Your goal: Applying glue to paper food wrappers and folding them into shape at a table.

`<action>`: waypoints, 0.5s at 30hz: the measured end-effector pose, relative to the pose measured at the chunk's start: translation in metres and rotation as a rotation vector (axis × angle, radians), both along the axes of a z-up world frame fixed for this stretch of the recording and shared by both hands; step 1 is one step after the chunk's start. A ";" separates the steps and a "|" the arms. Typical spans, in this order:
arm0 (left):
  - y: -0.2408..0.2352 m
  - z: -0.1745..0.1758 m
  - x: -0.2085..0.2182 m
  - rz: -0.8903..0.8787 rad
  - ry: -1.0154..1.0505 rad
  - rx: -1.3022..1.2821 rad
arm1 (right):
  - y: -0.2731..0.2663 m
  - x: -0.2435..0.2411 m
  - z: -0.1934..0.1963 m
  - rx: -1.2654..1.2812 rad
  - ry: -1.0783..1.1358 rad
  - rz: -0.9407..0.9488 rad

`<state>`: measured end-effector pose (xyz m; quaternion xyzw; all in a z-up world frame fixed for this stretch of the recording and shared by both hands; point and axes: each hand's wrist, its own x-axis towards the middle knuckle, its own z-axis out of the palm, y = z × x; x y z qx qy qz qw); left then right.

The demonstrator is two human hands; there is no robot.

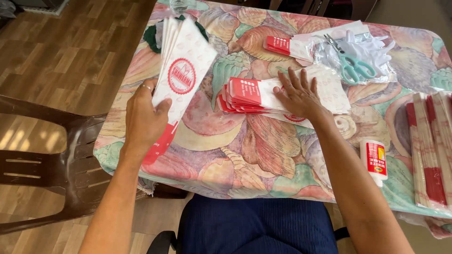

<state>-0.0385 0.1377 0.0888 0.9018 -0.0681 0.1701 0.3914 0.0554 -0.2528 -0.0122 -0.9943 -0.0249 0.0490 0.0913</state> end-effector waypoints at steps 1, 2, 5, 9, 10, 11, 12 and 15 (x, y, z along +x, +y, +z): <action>-0.003 0.002 0.002 0.001 0.000 0.003 | -0.003 0.003 0.004 0.003 0.000 0.001; -0.007 0.005 0.006 -0.023 -0.053 0.029 | -0.005 0.006 0.008 0.031 0.017 0.024; -0.013 0.010 0.014 -0.064 -0.158 0.085 | -0.016 0.020 0.035 0.087 -0.010 0.152; -0.018 0.009 0.018 -0.089 -0.231 0.114 | -0.016 0.029 0.081 0.185 0.254 0.210; -0.019 0.007 0.018 -0.090 -0.230 0.114 | -0.020 0.037 0.079 0.185 0.254 0.208; -0.020 0.006 0.019 -0.054 -0.249 0.167 | -0.024 0.045 0.076 0.115 0.278 0.209; -0.022 0.004 0.020 -0.018 -0.265 0.219 | -0.028 0.053 0.072 0.044 0.306 0.208; -0.014 -0.008 0.027 0.025 -0.313 0.315 | -0.024 0.055 0.080 -0.059 0.341 0.223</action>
